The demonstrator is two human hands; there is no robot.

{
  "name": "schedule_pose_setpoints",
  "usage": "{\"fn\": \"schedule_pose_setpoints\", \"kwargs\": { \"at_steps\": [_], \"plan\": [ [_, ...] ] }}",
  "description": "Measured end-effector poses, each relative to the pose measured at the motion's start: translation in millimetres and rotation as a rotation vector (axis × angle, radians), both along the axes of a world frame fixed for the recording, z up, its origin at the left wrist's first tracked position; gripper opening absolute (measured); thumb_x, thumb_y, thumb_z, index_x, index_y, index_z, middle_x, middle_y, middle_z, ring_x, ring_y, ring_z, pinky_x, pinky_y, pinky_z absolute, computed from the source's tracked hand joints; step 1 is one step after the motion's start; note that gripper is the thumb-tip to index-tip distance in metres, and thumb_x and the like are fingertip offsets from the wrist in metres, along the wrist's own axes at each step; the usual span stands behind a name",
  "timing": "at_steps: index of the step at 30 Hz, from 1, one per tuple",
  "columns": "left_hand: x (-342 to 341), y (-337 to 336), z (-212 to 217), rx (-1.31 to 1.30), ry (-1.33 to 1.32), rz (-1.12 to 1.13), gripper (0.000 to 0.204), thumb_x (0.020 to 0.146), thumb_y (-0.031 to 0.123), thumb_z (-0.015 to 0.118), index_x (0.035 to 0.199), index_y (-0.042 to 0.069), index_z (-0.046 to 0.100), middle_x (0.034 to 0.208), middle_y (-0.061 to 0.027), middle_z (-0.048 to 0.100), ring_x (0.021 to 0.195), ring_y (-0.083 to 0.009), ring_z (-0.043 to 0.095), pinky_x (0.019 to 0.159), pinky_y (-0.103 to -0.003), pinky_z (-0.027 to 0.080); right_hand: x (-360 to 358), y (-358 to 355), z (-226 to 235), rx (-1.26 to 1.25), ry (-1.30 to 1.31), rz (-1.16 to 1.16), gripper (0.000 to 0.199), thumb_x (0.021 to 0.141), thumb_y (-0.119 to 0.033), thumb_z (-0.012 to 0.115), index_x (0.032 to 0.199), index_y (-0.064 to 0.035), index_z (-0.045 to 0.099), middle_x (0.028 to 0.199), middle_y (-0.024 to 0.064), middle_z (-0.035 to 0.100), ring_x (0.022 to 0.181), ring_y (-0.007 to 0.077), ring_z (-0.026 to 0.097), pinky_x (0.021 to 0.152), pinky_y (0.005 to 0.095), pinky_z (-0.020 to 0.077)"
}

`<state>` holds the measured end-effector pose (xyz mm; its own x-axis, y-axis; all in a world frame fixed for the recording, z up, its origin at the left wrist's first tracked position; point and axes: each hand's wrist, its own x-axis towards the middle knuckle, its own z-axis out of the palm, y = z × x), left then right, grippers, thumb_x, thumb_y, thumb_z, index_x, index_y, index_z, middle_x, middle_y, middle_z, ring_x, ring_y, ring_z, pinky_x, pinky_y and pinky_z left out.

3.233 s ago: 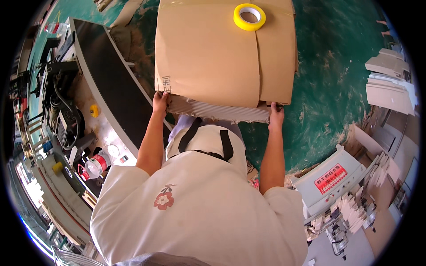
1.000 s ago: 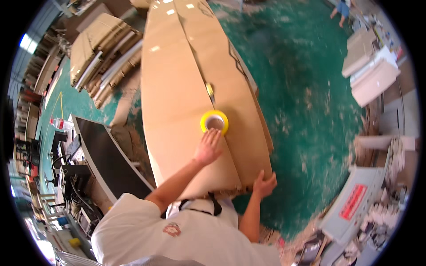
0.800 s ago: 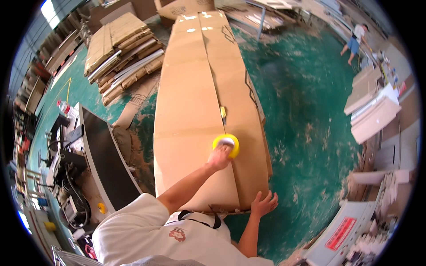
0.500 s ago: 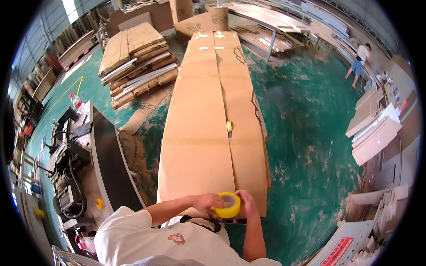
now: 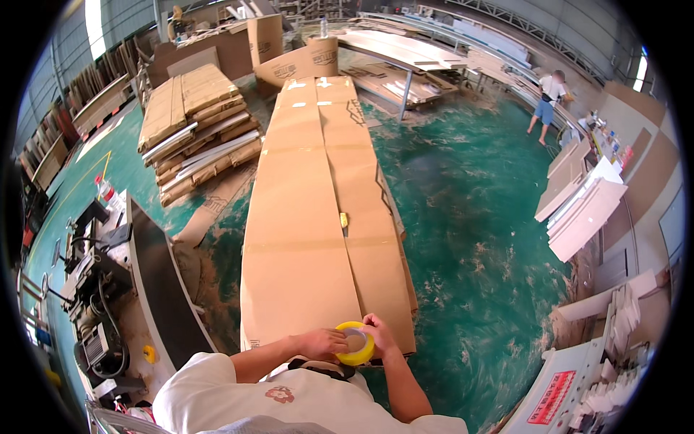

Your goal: The person folds cardboard around wooden furniture panels, applies yellow tape to secure the packaging, and then lifts and maneuvers the wrapped item into a large cardboard box.

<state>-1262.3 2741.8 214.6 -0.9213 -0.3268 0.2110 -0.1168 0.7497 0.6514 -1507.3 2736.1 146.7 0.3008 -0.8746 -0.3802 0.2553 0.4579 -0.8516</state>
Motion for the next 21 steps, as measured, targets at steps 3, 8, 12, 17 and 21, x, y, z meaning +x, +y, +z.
{"fn": "schedule_pose_setpoints", "kwargs": {
  "at_steps": [3, 8, 12, 17, 21],
  "plan": [
    [-4.6, 5.5, -12.9, -0.007, -0.031, -0.003, 0.037, 0.081, 0.015, 0.076, 0.112, 0.005, 0.059, 0.102, -0.0171, 0.066, 0.105, -0.0381, 0.061, 0.099, -0.048, 0.047, -3.4, 7.8, -14.3, -0.092, 0.125, -0.102, 0.012, 0.082, -0.001, 0.066, 0.089, -0.0069, 0.058, 0.08, -0.0006, 0.056, 0.075, 0.0116, 0.056, 0.068, 0.0255, 0.0478],
    [-20.1, 24.2, -46.7, 0.328, -0.321, 0.117, 0.052, 0.086, 0.02, 0.069, 0.129, 0.002, 0.047, 0.109, -0.0247, 0.065, 0.108, -0.045, 0.059, 0.101, -0.049, 0.045, 14.9, 27.6, -6.6, -0.173, 0.496, -0.192, 0.012, 0.079, -0.005, 0.069, 0.084, -0.0055, 0.058, 0.075, -0.0004, 0.056, 0.07, 0.0113, 0.054, 0.065, 0.0267, 0.0474],
    [-20.1, 33.1, -42.3, 0.602, -0.229, 0.206, 0.053, 0.091, 0.028, 0.066, 0.129, -0.001, 0.043, 0.105, -0.0291, 0.065, 0.104, -0.0488, 0.06, 0.091, -0.051, 0.048, 39.7, 36.6, 0.1, -0.235, 0.492, -0.276, 0.013, 0.081, -0.013, 0.07, 0.089, -0.0041, 0.064, 0.08, 0.0013, 0.06, 0.075, 0.0115, 0.056, 0.072, 0.0281, 0.049],
    [-29.4, 31.1, -27.6, 0.495, -0.265, 0.135, 0.057, 0.091, 0.031, 0.068, 0.131, 0.0, 0.041, 0.105, -0.0315, 0.065, 0.099, -0.05, 0.063, 0.089, -0.051, 0.049, 22.2, 25.5, -23.5, -0.067, 0.387, -0.123, 0.024, 0.085, -0.025, 0.07, 0.098, -0.0043, 0.07, 0.088, 0.0038, 0.069, 0.083, 0.0133, 0.063, 0.077, 0.0307, 0.0513],
    [-24.7, 28.9, -27.8, 0.259, -0.235, 0.062, 0.055, 0.089, 0.031, 0.07, 0.127, 0.002, 0.042, 0.105, -0.0314, 0.066, 0.097, -0.0484, 0.064, 0.088, -0.053, 0.05, 10.0, 8.6, -0.2, -0.167, 0.64, -0.022, 0.029, 0.087, -0.031, 0.068, 0.099, -0.0049, 0.071, 0.09, 0.0091, 0.072, 0.083, 0.0188, 0.067, 0.075, 0.0341, 0.0525]
  ]
}}
